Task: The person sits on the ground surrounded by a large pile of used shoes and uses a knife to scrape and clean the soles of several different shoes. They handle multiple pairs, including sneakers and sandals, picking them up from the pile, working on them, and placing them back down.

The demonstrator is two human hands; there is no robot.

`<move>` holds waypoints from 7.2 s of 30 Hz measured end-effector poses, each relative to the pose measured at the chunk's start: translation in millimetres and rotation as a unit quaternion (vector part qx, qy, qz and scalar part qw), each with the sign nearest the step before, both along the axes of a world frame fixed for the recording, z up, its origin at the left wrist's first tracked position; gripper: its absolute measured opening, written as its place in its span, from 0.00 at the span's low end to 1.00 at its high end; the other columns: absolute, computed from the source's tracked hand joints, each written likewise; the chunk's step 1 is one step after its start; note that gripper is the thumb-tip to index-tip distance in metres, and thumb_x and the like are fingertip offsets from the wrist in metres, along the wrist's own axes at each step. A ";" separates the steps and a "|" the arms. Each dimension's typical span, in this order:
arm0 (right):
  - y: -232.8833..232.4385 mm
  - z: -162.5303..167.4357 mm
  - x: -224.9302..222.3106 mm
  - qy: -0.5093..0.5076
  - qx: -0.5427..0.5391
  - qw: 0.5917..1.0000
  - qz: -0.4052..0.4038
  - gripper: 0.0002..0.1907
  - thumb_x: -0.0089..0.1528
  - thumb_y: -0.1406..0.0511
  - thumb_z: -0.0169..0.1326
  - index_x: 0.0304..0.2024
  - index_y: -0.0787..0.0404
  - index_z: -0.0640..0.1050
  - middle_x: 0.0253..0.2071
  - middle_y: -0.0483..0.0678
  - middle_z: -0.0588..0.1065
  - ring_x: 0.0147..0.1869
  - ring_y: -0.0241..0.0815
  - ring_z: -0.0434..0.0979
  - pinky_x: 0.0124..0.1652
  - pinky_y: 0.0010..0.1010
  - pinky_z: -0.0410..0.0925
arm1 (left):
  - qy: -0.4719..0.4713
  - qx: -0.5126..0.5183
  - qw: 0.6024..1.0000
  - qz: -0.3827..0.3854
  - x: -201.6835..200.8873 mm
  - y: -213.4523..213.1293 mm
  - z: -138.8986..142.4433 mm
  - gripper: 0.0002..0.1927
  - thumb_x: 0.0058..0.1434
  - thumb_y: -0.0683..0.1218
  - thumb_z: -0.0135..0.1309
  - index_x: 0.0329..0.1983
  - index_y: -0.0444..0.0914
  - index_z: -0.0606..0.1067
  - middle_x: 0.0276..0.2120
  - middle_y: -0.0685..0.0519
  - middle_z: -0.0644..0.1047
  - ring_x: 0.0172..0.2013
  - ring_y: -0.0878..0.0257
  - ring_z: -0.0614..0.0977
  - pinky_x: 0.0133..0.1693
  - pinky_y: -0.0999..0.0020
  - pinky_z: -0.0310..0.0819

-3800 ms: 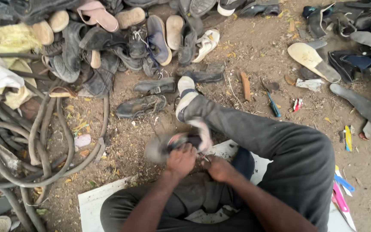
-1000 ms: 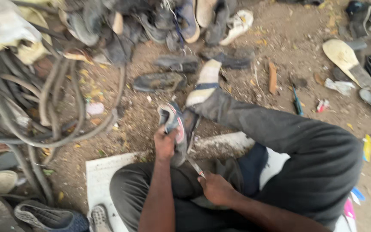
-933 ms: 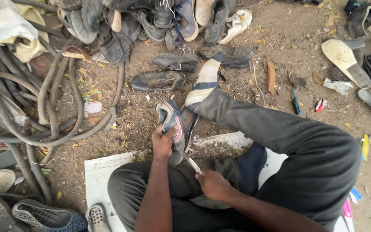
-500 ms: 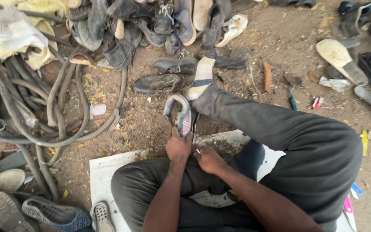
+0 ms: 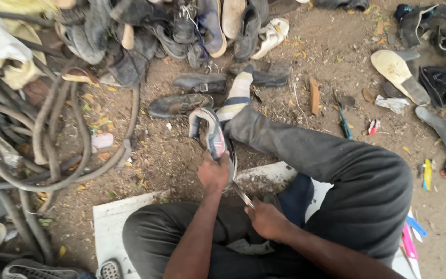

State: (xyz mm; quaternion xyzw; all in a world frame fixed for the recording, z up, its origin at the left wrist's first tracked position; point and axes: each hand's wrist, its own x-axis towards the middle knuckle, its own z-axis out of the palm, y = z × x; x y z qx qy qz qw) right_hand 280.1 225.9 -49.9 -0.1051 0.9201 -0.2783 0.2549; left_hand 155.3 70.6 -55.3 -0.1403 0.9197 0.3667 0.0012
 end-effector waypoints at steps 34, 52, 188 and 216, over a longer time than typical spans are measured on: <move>-18.4 -42.5 21.9 0.054 0.011 0.984 -0.166 0.16 0.65 0.59 0.48 0.51 0.61 0.74 0.36 0.66 0.78 0.37 0.67 0.80 0.38 0.57 0.72 | -0.119 0.605 0.750 0.239 5.1 -49.1 -43.9 0.26 0.63 0.52 0.56 0.63 0.40 0.71 0.52 0.48 0.74 0.40 0.53 0.80 0.38 0.49 0.77; 21.2 79.9 -28.1 0.070 0.019 0.992 -0.100 0.31 0.69 0.56 0.45 0.73 0.52 0.58 0.37 0.60 0.80 0.41 0.64 0.80 0.41 0.54 0.71 | -0.130 -0.194 0.955 -0.183 -79.7 -28.7 32.5 0.31 0.65 0.60 0.52 0.64 0.37 0.68 0.56 0.40 0.77 0.61 0.46 0.75 0.62 0.47 0.66; 78.9 12.8 -65.2 0.080 -0.124 0.989 0.011 0.20 0.67 0.52 0.50 0.41 0.64 0.78 0.33 0.61 0.77 0.39 0.63 0.79 0.39 0.50 0.69 | 0.001 -0.051 0.974 -0.223 35.4 -4.5 2.2 0.64 0.43 0.58 0.74 0.74 0.28 0.51 0.69 0.29 0.51 0.65 0.28 0.56 0.62 0.41 0.54; 54.9 -36.1 -70.7 0.025 0.073 0.994 0.073 0.19 0.70 0.54 0.44 0.51 0.59 0.76 0.47 0.58 0.78 0.51 0.61 0.79 0.50 0.53 0.71 | 0.226 0.052 0.856 -0.463 -32.0 209.8 199.0 0.23 0.51 0.42 0.61 0.52 0.39 0.73 0.52 0.42 0.79 0.53 0.48 0.79 0.54 0.58 0.74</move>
